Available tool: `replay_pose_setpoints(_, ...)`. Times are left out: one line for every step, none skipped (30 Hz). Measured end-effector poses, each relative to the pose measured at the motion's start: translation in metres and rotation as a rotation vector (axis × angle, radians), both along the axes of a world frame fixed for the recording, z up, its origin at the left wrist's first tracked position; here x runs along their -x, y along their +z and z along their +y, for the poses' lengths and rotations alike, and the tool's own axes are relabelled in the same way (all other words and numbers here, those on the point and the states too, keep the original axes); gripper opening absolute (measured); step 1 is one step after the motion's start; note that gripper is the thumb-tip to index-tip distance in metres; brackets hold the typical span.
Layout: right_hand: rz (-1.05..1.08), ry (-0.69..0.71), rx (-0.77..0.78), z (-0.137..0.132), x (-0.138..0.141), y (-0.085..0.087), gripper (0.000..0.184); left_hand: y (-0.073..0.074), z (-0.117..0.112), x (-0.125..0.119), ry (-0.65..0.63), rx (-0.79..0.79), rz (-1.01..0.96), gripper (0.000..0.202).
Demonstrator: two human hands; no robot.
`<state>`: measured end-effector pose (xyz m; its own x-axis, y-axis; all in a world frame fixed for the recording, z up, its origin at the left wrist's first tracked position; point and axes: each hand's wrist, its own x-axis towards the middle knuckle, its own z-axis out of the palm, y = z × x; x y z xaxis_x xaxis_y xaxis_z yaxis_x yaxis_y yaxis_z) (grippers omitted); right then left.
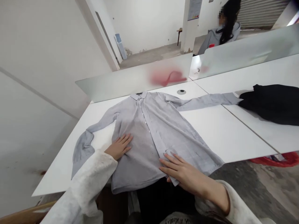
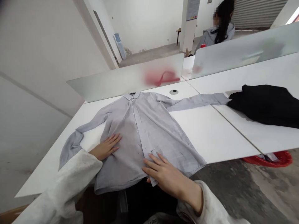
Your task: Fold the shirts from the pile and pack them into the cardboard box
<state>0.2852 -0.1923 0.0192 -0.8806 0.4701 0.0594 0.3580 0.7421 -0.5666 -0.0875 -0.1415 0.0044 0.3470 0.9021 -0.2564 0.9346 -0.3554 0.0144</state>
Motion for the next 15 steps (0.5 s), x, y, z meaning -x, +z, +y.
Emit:
replay_pose_setpoints(0.006,-0.001,-0.003,-0.001,-0.003,0.004,0.052,-0.002,-0.001,0.006,0.051,-0.008,0.012,0.057)
replay_pose_setpoints(0.008,-0.009,-0.004,-0.002,-0.005,0.007,0.051,-0.003,-0.002,0.010,0.092,-0.019,0.026,0.057)
replay_pose_setpoints(0.010,-0.019,-0.001,-0.003,-0.006,0.009,0.050,-0.002,-0.002,0.012,0.120,-0.033,0.043,0.056)
replay_pose_setpoints(0.020,-0.036,0.006,-0.003,-0.006,0.012,0.049,0.001,-0.003,0.011,0.127,-0.053,0.059,0.054)
replay_pose_setpoints(0.046,-0.063,0.022,-0.004,-0.005,0.013,0.048,0.005,-0.004,0.005,0.109,-0.079,0.072,0.053)
replay_pose_setpoints(0.090,-0.102,0.050,-0.004,-0.003,0.015,0.047,0.011,-0.008,-0.006,0.065,-0.107,0.076,0.051)
replay_pose_setpoints(0.155,-0.158,0.097,-0.004,-0.001,0.016,0.045,0.018,-0.013,-0.021,-0.003,-0.129,0.068,0.050)
replay_pose_setpoints(0.236,-0.231,0.163,-0.003,0.001,0.017,0.042,0.025,-0.020,-0.040,-0.090,-0.138,0.046,0.051)
replay_pose_setpoints(0.327,-0.315,0.244,-0.002,0.003,0.019,0.040,0.030,-0.030,-0.061,-0.174,-0.121,0.015,0.054)
replay_pose_setpoints(0.421,-0.402,0.333,-0.002,0.005,0.020,0.041,0.033,-0.040,-0.083,-0.245,-0.090,-0.023,0.061)
replay_pose_setpoints(0.509,-0.479,0.422,-0.001,0.006,0.022,0.042,0.034,-0.051,-0.103,-0.301,-0.054,-0.057,0.072)
replay_pose_setpoints(0.592,-0.547,0.505,0.000,0.007,0.023,0.044,0.032,-0.062,-0.122,-0.327,-0.019,-0.069,0.084)
replay_pose_setpoints(0.669,-0.604,0.584,0.000,0.007,0.025,0.045,0.027,-0.071,-0.138,-0.328,-0.001,-0.054,0.092)
replay_pose_setpoints(0.741,-0.652,0.660,0.000,0.007,0.026,0.046,0.021,-0.078,-0.149,-0.327,0.002,-0.030,0.092)
replay_pose_setpoints(0.807,-0.701,0.736,0.000,0.007,0.028,0.047,0.015,-0.084,-0.156,-0.319,-0.007,-0.008,0.087)
